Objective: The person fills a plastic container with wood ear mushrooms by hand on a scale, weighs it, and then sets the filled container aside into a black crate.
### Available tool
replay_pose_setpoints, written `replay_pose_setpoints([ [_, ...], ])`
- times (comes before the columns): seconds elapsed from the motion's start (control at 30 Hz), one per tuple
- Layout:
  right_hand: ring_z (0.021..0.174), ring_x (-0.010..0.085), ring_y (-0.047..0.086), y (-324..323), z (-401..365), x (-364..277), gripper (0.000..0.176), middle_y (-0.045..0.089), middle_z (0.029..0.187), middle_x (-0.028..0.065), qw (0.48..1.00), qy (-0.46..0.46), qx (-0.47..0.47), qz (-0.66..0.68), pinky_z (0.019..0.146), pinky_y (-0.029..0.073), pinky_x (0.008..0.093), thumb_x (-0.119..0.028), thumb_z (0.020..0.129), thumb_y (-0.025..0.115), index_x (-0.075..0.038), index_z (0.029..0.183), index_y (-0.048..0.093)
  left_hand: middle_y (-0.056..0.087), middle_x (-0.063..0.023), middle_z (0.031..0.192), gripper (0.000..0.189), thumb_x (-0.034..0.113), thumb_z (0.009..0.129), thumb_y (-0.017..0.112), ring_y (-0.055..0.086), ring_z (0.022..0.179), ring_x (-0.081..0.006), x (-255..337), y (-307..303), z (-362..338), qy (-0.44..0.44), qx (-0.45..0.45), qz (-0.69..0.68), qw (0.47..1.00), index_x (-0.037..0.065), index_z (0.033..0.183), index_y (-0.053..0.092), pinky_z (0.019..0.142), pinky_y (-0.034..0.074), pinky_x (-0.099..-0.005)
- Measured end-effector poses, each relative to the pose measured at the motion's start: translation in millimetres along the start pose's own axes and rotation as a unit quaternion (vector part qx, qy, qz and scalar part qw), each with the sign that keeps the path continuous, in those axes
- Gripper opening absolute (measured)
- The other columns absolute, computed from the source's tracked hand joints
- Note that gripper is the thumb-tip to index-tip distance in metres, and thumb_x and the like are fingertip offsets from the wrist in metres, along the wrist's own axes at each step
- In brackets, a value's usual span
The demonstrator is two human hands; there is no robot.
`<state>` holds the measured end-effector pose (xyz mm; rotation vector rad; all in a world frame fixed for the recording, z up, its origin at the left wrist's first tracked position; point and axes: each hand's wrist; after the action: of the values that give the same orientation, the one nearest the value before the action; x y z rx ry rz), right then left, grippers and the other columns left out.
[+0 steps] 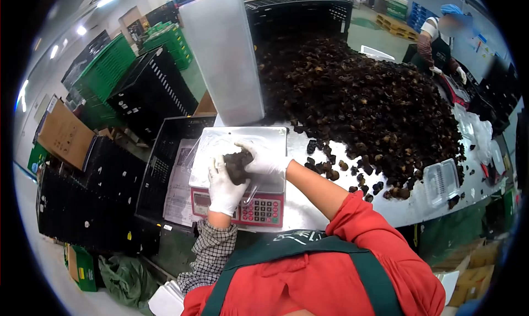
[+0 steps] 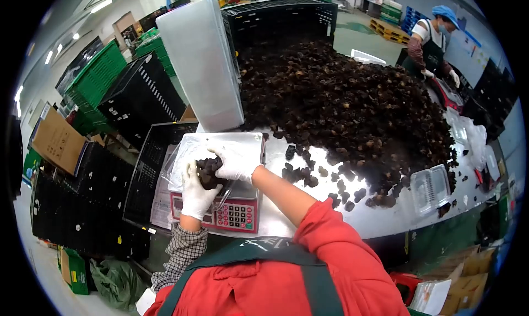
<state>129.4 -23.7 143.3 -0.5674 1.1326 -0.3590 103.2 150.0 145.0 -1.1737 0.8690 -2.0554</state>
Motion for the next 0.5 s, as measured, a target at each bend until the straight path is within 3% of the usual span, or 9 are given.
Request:
replay_pose_setpoints([
  [0.1,0.102,0.0299,0.060,0.0,2.1,0.6,0.055,0.064,0.104,0.0172,0.991,0.037,0.038,0.126,0.093,0.046,0.0367,-0.006,0.075,0.055,-0.001,0.130,0.051,0.034,-0.0291,0.140,0.101,0.030,0.065,0.081,0.036,0.128,-0.0443,-0.8,-1.5,4.5,0.071,-0.005,0.036,0.997,0.002,0.145,0.025,0.107,0.031,-0.0490],
  [0.17,0.100,0.0273,0.060,13.1,5.0,-1.4,0.048,0.065,0.100,0.0159,0.975,0.073,0.089,0.192,0.090,0.048,0.0347,0.000,0.078,0.049,0.001,0.126,0.054,0.033,-0.0302,0.141,0.102,0.032,0.065,0.081,0.036,0.128,-0.0446,-12.1,16.0,9.6,0.078,-0.069,-0.004,0.995,0.004,0.146,0.025,0.107,0.029,-0.0498],
  [0.23,0.099,0.0241,0.061,20.8,4.7,8.0,0.043,0.065,0.099,0.0138,0.995,0.035,0.086,0.035,0.089,0.048,0.0332,0.000,0.080,0.049,0.001,0.121,0.057,0.033,-0.0311,0.141,0.103,0.034,0.065,0.080,0.036,0.129,-0.0450,-13.1,21.6,13.8,0.094,-0.098,-0.007,0.991,0.007,0.147,0.025,0.107,0.029,-0.0498],
  [0.27,0.098,0.0226,0.061,24.0,5.8,12.3,0.040,0.065,0.098,0.0128,0.995,0.012,0.084,-0.044,0.088,0.049,0.0324,0.000,0.081,0.048,0.001,0.119,0.058,0.035,-0.0296,0.140,0.104,0.028,0.060,0.085,0.033,0.131,-0.0438,-11.8,21.3,14.3,0.099,-0.093,0.002,0.991,0.001,0.143,0.030,0.108,0.029,-0.0487],
  [0.3,0.098,0.0190,0.061,14.2,7.8,-1.4,0.034,0.066,0.100,0.0100,0.995,0.073,0.038,0.054,0.089,0.048,0.0317,0.000,0.083,0.047,0.000,0.113,0.061,0.032,-0.0300,0.141,0.104,0.032,0.061,0.083,0.032,0.131,-0.0446,-11.8,16.6,16.0,0.102,-0.079,-0.025,0.991,0.002,0.144,0.028,0.108,0.029,-0.0496],
  [0.33,0.099,0.0192,0.061,13.2,12.1,-5.0,0.032,0.066,0.102,0.0104,0.975,0.133,0.059,0.167,0.090,0.048,0.0315,0.000,0.083,0.047,0.000,0.111,0.062,0.030,-0.0304,0.142,0.104,0.036,0.063,0.082,0.032,0.131,-0.0454,-12.2,11.3,18.2,0.105,-0.065,-0.051,0.991,0.003,0.144,0.027,0.108,0.028,-0.0506],
  [0.4,0.094,0.0213,0.062,0.3,18.3,-10.6,0.026,0.067,0.099,0.0111,0.955,0.127,0.162,0.214,0.089,0.047,0.0308,-0.001,0.083,0.049,-0.001,0.103,0.064,0.030,-0.0303,0.143,0.106,0.035,0.060,0.083,0.031,0.132,-0.0452,-16.8,-1.1,23.3,0.085,-0.074,-0.069,0.991,-0.001,0.143,0.028,0.109,0.027,-0.0491],
  [0.47,0.094,0.0142,0.061,-16.8,23.5,-1.3,0.025,0.067,0.098,0.0067,0.930,0.122,0.187,0.293,0.088,0.047,0.0267,0.001,0.085,0.049,0.000,0.104,0.064,0.032,-0.0298,0.142,0.104,0.034,0.059,0.084,0.032,0.132,-0.0447,-17.2,-13.1,28.1,0.026,-0.149,-0.122,0.981,-0.001,0.142,0.031,0.110,0.028,-0.0463],
  [0.5,0.095,0.0123,0.061,-30.5,19.2,-4.9,0.024,0.067,0.098,0.0058,0.911,0.125,0.186,0.347,0.088,0.047,0.0245,0.001,0.085,0.052,-0.002,0.105,0.064,0.035,-0.0290,0.141,0.100,0.034,0.060,0.084,0.033,0.132,-0.0422,-19.9,-13.3,26.7,0.040,-0.152,-0.094,0.983,-0.002,0.140,0.035,0.110,0.028,-0.0449],
])
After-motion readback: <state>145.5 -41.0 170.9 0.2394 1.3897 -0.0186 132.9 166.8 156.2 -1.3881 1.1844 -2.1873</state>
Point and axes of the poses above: each hand's wrist, its own z-axis towards the middle knuckle, its own y-axis out of the palm, x = y × z
